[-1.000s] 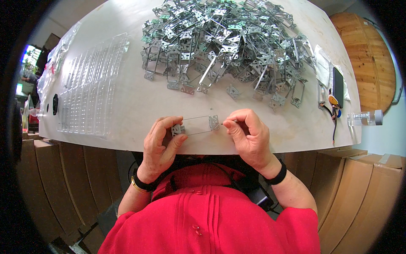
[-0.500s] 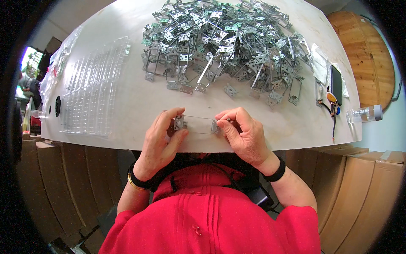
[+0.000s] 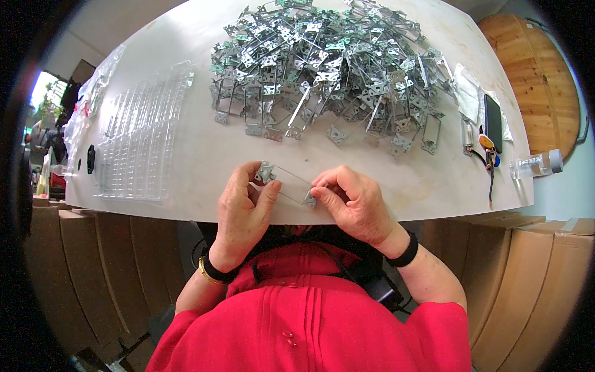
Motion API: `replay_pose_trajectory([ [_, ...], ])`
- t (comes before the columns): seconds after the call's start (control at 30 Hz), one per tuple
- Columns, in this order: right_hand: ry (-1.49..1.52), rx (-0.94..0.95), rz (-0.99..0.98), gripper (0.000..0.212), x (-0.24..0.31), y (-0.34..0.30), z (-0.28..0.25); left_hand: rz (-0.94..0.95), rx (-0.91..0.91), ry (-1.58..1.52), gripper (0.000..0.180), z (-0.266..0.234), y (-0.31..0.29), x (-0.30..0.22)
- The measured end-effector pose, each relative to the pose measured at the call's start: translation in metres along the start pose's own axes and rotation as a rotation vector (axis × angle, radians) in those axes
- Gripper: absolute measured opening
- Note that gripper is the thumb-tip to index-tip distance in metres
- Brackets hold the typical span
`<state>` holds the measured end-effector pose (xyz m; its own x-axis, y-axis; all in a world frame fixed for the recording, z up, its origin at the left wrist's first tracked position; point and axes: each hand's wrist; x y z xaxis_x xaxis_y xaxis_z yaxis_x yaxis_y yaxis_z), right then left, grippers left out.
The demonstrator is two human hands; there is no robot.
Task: The person is seen picking up a metal plate and a small metal bracket and assembling them together by hand.
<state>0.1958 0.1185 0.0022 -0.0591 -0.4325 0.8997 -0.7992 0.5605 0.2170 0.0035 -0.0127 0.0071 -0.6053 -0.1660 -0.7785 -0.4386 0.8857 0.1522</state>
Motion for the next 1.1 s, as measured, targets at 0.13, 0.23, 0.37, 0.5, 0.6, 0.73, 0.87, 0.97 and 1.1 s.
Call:
replay_pose_trajectory([
  [0.13, -0.010, 0.051, -0.068, 0.013, -0.004, 0.000, 0.000, 0.001, -0.010, -0.029, 0.032, 0.001, 0.005, 0.000],
  [0.23, -0.016, 0.051, -0.107, 0.011, -0.006, -0.001, -0.001, 0.049, -0.006, -0.051, 0.032, 0.001, 0.010, 0.002],
  [0.37, 0.101, -0.021, 0.021, 0.011, -0.002, -0.007, 0.001, 0.102, -0.018, -0.009, 0.032, 0.005, 0.015, -0.003],
  [0.5, -0.145, -0.107, -0.099, 0.015, -0.002, 0.002, 0.000, -0.043, 0.009, -0.083, 0.024, 0.007, 0.016, -0.017],
  [0.6, -0.249, -0.068, -0.158, 0.017, -0.002, 0.006, 0.001, 0.110, -0.028, 0.028, 0.021, 0.012, 0.016, -0.005],
  [0.73, -0.258, -0.061, -0.154, 0.021, -0.002, 0.004, 0.001, 0.142, -0.033, 0.066, 0.023, 0.014, 0.016, -0.005],
  [0.87, -0.263, -0.056, -0.166, 0.023, -0.001, 0.005, 0.001, 0.153, -0.058, 0.075, 0.021, 0.014, 0.014, -0.008],
  [0.97, -0.266, -0.056, -0.148, 0.024, -0.002, 0.004, 0.001, 0.131, -0.045, 0.089, 0.024, 0.014, 0.012, -0.008],
  [1.1, -0.273, -0.057, -0.150, 0.025, 0.000, 0.005, 0.001, 0.127, -0.046, 0.086, 0.026, 0.015, 0.011, -0.006],
])
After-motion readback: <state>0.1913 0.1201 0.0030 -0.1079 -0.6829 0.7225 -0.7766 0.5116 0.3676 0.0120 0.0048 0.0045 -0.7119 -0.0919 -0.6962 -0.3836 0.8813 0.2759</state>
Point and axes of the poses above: each hand's wrist, its own y-axis towards the middle knuckle, its own z-axis out of the palm, x = y × z, and after that the axes turned 6 degrees about x, right-handed
